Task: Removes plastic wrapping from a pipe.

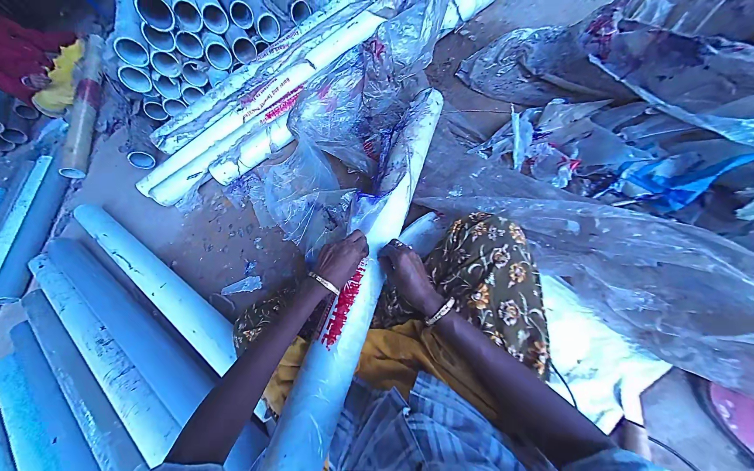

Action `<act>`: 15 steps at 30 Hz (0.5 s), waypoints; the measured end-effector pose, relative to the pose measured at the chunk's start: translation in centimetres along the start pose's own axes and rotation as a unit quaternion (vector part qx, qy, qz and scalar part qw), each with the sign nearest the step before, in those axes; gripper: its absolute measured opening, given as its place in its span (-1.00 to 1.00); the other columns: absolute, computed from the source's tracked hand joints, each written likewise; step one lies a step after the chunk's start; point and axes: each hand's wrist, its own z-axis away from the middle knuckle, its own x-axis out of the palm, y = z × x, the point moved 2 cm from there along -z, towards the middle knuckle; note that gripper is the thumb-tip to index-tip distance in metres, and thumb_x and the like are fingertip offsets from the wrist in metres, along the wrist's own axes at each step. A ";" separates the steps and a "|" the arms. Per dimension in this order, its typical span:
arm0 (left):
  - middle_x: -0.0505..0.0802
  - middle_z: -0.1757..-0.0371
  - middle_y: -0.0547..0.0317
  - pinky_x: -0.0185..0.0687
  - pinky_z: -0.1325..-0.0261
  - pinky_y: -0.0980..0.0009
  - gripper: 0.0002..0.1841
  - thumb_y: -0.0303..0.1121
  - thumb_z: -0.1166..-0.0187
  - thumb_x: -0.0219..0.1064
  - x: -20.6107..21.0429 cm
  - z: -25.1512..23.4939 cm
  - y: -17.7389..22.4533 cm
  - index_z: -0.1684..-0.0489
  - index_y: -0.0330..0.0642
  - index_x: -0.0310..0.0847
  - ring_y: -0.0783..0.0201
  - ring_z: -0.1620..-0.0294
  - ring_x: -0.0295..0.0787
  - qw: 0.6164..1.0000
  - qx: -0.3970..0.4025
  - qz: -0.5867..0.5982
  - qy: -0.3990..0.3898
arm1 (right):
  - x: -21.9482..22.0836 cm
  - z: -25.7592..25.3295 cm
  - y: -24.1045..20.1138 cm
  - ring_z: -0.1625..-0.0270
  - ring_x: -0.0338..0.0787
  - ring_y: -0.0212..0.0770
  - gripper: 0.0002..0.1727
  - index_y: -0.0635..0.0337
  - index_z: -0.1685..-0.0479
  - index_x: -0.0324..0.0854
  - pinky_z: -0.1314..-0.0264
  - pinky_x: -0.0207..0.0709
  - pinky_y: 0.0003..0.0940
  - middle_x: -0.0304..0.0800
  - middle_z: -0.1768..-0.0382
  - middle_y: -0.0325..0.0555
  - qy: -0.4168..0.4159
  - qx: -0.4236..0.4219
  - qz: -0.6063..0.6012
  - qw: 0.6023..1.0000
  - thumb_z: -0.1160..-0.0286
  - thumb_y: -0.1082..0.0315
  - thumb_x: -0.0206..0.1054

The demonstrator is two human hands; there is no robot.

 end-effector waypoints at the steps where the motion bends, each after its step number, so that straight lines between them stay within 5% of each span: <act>1: 0.69 -0.41 -0.31 0.51 -0.37 -0.22 -0.69 -0.42 -0.82 0.09 0.1 0.0 -0.7 -0.23 -0.50 0.64 -0.27 -0.32 0.72 0.999 0.007 0.038 0.006 | -0.1 -0.4 0.4 -0.15 0.79 0.28 -0.74 0.57 0.03 0.71 -0.33 0.54 0.11 0.77 0.01 0.42 -0.014 -0.003 -0.033 0.999 -0.63 0.50 0.18; 4: 0.72 -0.36 -0.35 0.47 -0.45 -0.17 -0.71 -0.47 -0.75 0.17 0.9 -0.3 -2.8 -0.15 -0.57 0.67 -0.21 -0.34 0.71 0.987 0.049 0.143 0.053 | -1.1 -1.8 1.9 0.21 0.67 -0.40 -0.85 0.52 0.10 0.63 0.03 0.58 -0.50 0.69 0.20 -0.01 -0.056 0.005 -0.208 0.976 -0.64 0.55 0.21; 5: 0.73 -0.33 -0.36 0.47 -0.46 -0.14 -0.72 -0.50 -0.72 0.19 1.1 -0.3 -3.2 -0.13 -0.59 0.68 -0.19 -0.33 0.71 0.982 0.058 0.169 0.066 | -1.3 -2.0 2.1 0.19 0.69 -0.42 -0.85 0.52 0.05 0.63 0.03 0.61 -0.52 0.71 0.15 0.00 -0.059 -0.002 -0.228 0.972 -0.64 0.56 0.21; 7: 0.75 -0.28 -0.36 0.50 -0.46 -0.05 -0.75 -0.54 -0.67 0.22 1.6 -0.5 -3.9 -0.06 -0.61 0.70 -0.12 -0.30 0.71 0.970 0.069 0.215 0.087 | -1.1 -1.8 1.6 -0.04 0.76 -0.05 -0.74 0.53 -0.12 0.72 -0.20 0.60 -0.22 0.77 -0.08 0.28 -0.050 -0.047 -0.166 0.984 -0.58 0.56 0.26; 9: 0.75 -0.27 -0.36 0.51 -0.45 0.07 -0.77 -0.57 -0.63 0.23 1.9 -0.6 -3.9 -0.02 -0.63 0.70 -0.06 -0.30 0.70 0.961 0.077 0.246 0.097 | -0.2 -1.2 0.5 -0.22 0.75 0.28 -0.75 0.52 -0.02 0.78 -0.37 0.51 0.12 0.78 -0.09 0.41 -0.025 -0.071 -0.083 0.994 -0.56 0.52 0.28; 11: 0.75 -0.26 -0.34 0.51 -0.45 0.16 -0.77 -0.56 -0.64 0.21 1.9 -0.8 -3.9 0.00 -0.62 0.70 0.00 -0.30 0.69 0.959 0.083 0.254 0.097 | 0.2 -1.0 -0.7 -0.27 0.71 0.41 -0.74 0.54 0.04 0.75 -0.36 0.48 0.22 0.76 -0.07 0.44 -0.028 -0.041 -0.010 0.999 -0.63 0.51 0.17; 13: 0.77 -0.23 -0.33 0.51 -0.45 0.11 -0.77 -0.54 -0.64 0.24 1.9 -0.9 -4.4 0.02 -0.61 0.72 -0.03 -0.29 0.71 0.961 0.091 0.241 0.100 | -0.4 -1.4 -2.1 -0.30 0.68 0.33 -0.71 0.57 0.00 0.70 -0.42 0.42 0.16 0.75 -0.08 0.41 -0.092 0.032 -0.021 0.995 -0.67 0.54 0.09; 15: 0.80 -0.18 -0.31 0.53 -0.43 0.06 -0.76 -0.51 -0.63 0.27 2.1 -1.2 -5.4 0.03 -0.59 0.74 -0.04 -0.25 0.73 0.962 0.104 0.225 0.115 | -1.6 -2.0 -3.8 0.05 0.77 -0.11 -0.78 0.46 0.15 0.70 -0.10 0.54 -0.18 0.80 0.20 0.07 -0.175 0.096 -0.143 0.969 -0.69 0.52 0.14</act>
